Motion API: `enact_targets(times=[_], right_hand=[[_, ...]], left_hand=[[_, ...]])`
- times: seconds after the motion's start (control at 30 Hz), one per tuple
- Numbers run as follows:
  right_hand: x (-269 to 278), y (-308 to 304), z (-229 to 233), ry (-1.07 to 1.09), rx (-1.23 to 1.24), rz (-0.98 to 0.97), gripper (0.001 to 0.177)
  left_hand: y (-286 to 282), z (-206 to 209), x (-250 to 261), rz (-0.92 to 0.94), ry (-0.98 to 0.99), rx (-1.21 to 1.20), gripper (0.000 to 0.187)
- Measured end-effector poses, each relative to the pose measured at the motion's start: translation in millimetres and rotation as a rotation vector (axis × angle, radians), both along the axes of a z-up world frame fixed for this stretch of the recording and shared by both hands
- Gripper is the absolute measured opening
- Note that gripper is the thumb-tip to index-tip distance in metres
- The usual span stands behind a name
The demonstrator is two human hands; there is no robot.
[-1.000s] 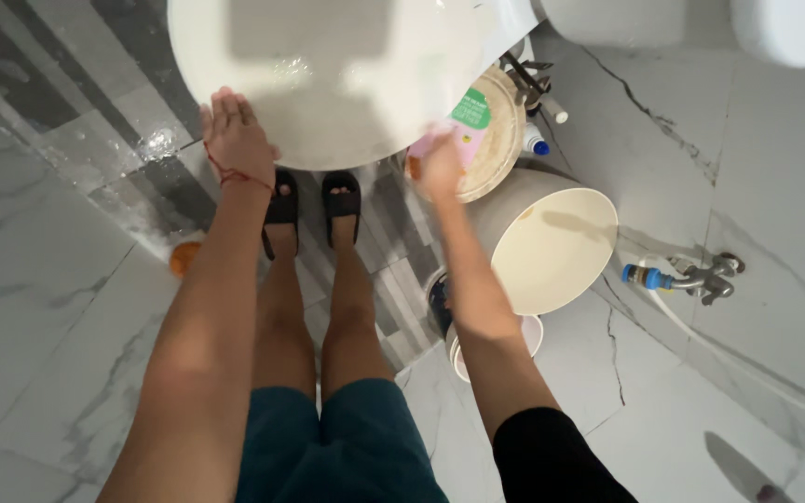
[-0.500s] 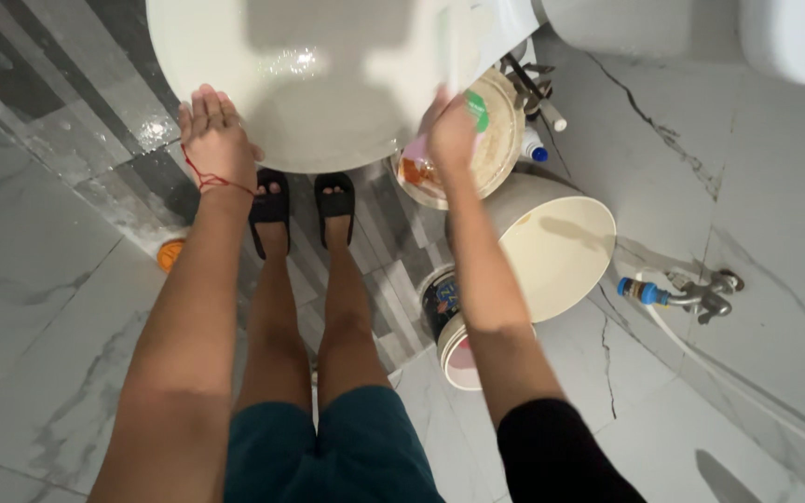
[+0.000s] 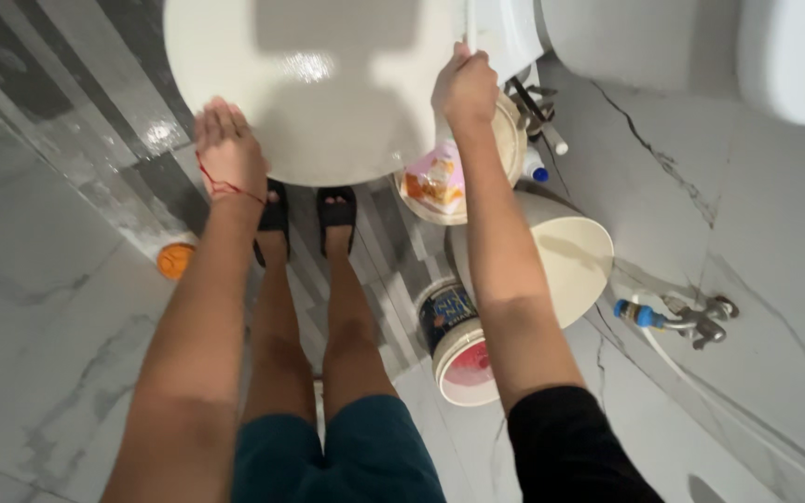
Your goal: The person cleans a toilet by repeatedly pouring water from a red cup onto the toilet seat and tank, then scrubbing the seat with a brush. They also rinse the brush and handle a ladle and a small bowl during the process.
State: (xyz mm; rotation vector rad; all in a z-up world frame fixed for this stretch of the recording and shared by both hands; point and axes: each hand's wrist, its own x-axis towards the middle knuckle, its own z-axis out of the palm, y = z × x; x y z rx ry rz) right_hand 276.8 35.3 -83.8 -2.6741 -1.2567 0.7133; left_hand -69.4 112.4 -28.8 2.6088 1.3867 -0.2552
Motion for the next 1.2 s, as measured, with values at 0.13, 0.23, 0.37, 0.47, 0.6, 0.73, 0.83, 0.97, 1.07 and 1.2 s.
enact_targets(times=[0.13, 0.23, 0.37, 0.47, 0.6, 0.73, 0.83, 0.97, 1.07, 1.2], right_hand=[[-109.9, 40.7, -40.4, -0.108, 0.01, 0.411, 0.04], [-153.7, 57.0, -41.1, -0.155, -0.006, 0.521, 0.043], [-123.8, 73.3, -36.0, -0.209, -0.001, 0.471, 0.045], [59.9, 94.6, -26.4, -0.292, 0.205, 0.316, 0.039], [34.8, 122.5, -41.5, -0.162, 0.141, 0.158, 0.032], [-118.6, 153.0, -55.5, -0.201, 0.172, 0.499, 0.036], [-143.1, 177.6, -31.7, -0.033, -0.081, 0.537, 0.037], [-13.1, 204.0, 10.6, -0.118, -0.007, 0.357, 0.03], [51.8, 208.5, 33.8, -0.044, -0.11, 0.064, 0.028], [-96.7, 187.2, -15.6, -0.121, 0.057, 0.414, 0.028]], left_hand=[[-3.8, -11.0, -2.7, 0.025, -0.046, 0.017, 0.068], [-4.1, -8.8, 0.2, 0.061, -0.099, 0.048, 0.051], [-4.7, -7.4, -4.1, 0.032, -0.039, 0.009, 0.064], [-7.4, -10.8, -2.9, 0.001, 0.03, 0.049, 0.063], [-7.1, 0.2, 15.0, -0.004, 0.208, 0.002, 0.057], [-6.1, 9.8, 16.2, -0.054, 0.27, 0.055, 0.051], [-6.8, 1.4, 17.7, -0.044, 0.232, 0.071, 0.051], [-8.2, -3.0, 21.5, 0.045, 0.071, 0.053, 0.051], [-11.2, 1.0, 22.4, 0.017, 0.057, 0.123, 0.049], [-11.1, 13.8, 24.0, 0.045, -0.006, 0.149, 0.046]])
